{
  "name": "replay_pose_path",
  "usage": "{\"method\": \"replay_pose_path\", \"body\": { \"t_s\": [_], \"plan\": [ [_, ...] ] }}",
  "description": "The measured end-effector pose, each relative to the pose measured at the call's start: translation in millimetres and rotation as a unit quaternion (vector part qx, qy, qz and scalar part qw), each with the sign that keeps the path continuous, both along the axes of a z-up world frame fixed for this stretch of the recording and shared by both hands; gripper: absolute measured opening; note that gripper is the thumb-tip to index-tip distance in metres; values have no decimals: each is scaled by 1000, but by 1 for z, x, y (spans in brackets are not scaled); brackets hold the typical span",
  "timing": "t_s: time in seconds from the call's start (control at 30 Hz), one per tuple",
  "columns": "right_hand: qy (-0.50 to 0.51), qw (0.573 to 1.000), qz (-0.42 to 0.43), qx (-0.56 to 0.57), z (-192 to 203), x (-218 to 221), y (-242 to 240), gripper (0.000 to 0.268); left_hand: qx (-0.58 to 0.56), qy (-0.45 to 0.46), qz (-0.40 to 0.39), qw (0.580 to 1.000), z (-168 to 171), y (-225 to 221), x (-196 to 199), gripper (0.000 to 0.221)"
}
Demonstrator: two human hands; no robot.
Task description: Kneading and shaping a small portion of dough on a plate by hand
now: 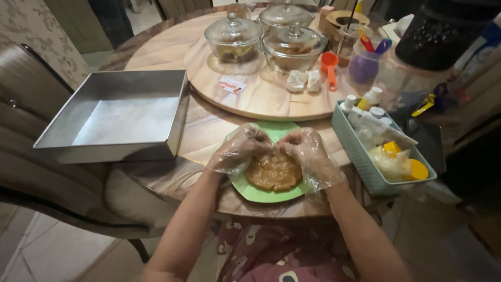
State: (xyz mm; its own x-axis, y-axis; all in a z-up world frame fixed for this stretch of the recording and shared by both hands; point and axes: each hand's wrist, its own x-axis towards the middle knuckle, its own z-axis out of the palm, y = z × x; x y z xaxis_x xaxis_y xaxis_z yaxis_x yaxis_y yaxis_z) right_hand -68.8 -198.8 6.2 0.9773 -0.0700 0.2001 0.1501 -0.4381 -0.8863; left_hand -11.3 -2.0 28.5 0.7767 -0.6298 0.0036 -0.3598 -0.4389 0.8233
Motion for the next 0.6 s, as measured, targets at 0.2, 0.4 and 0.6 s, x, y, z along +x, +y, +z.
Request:
{"method": "replay_pose_path", "body": {
  "t_s": [0.2, 0.4, 0.6],
  "plan": [
    [-70, 997, 14, -15, 10, -14, 3, 14, 4, 18, 23, 1000, 22, 2, -30, 42],
    [-79, 973, 129, -176, -28, -4, 4, 35, 70, -37, 53, 995, 3, 8, -23, 38],
    [-7, 945, 86, -315, -31, 4, 11, 36, 132, -88, 86, 984, -25, 16, -15, 34]
  ]
}}
